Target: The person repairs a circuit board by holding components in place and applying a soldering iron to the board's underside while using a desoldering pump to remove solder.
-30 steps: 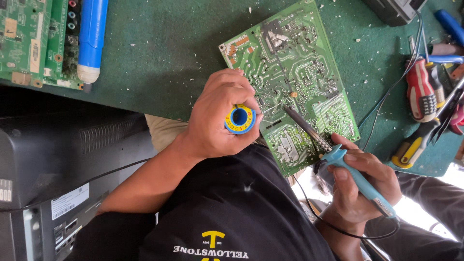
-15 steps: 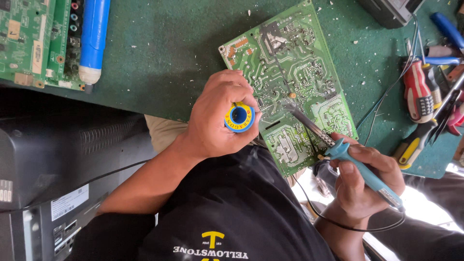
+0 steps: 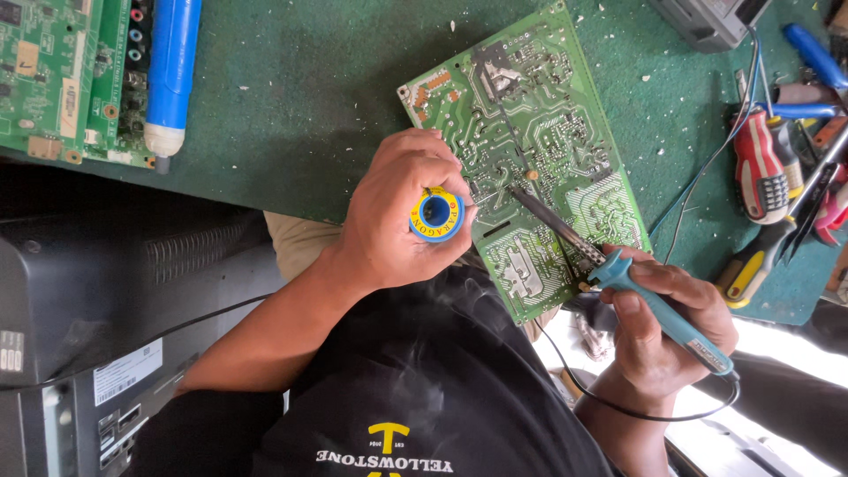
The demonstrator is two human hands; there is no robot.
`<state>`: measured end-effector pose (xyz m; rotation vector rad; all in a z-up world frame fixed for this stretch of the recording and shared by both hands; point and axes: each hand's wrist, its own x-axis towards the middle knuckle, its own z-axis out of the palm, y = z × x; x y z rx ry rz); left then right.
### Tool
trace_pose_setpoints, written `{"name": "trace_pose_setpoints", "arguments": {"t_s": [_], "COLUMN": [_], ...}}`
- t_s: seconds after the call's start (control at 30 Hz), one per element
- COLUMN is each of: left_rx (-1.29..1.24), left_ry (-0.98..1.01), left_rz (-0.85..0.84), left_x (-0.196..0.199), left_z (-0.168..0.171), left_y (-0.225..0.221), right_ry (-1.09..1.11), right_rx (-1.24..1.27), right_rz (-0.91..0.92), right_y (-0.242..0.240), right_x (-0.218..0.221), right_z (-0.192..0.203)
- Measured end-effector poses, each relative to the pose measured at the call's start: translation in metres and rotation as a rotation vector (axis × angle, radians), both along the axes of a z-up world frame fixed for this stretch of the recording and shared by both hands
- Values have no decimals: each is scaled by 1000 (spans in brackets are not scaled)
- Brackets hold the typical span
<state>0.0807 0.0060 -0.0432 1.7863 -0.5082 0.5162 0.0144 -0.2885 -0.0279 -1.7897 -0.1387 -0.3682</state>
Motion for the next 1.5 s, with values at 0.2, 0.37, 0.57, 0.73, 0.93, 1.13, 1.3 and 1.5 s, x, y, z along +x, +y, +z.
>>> {"name": "trace_pose_setpoints", "arguments": {"t_s": [0.2, 0.37, 0.57, 0.73, 0.93, 1.13, 1.3, 1.5], "left_rx": [14, 23, 30, -71, -211, -186, -43, 378], "left_ry": [-7, 18, 10, 40, 72, 194, 178, 102], "left_rz": [-15, -15, -3, 65, 244, 388, 457, 556], "left_x": [0, 0, 0, -4, -9, 0, 25, 29], "left_z": [0, -2, 2, 5, 14, 30, 27, 12], "left_y": [1, 0, -1, -2, 0, 21, 47, 65], "right_ry": [20, 12, 31, -73, -337, -578, -253, -421], "right_rx": [-27, -6, 0, 94, 43, -697, -234, -14], "right_rz": [-34, -15, -15, -4, -293, -1216, -509, -788], "right_y": [-1, -4, -2, -3, -31, -98, -68, -92], "right_x": [-2, -2, -3, 2, -4, -10, -15, -18], "right_z": [1, -2, 0, -8, -26, -17, 8, -30]}}
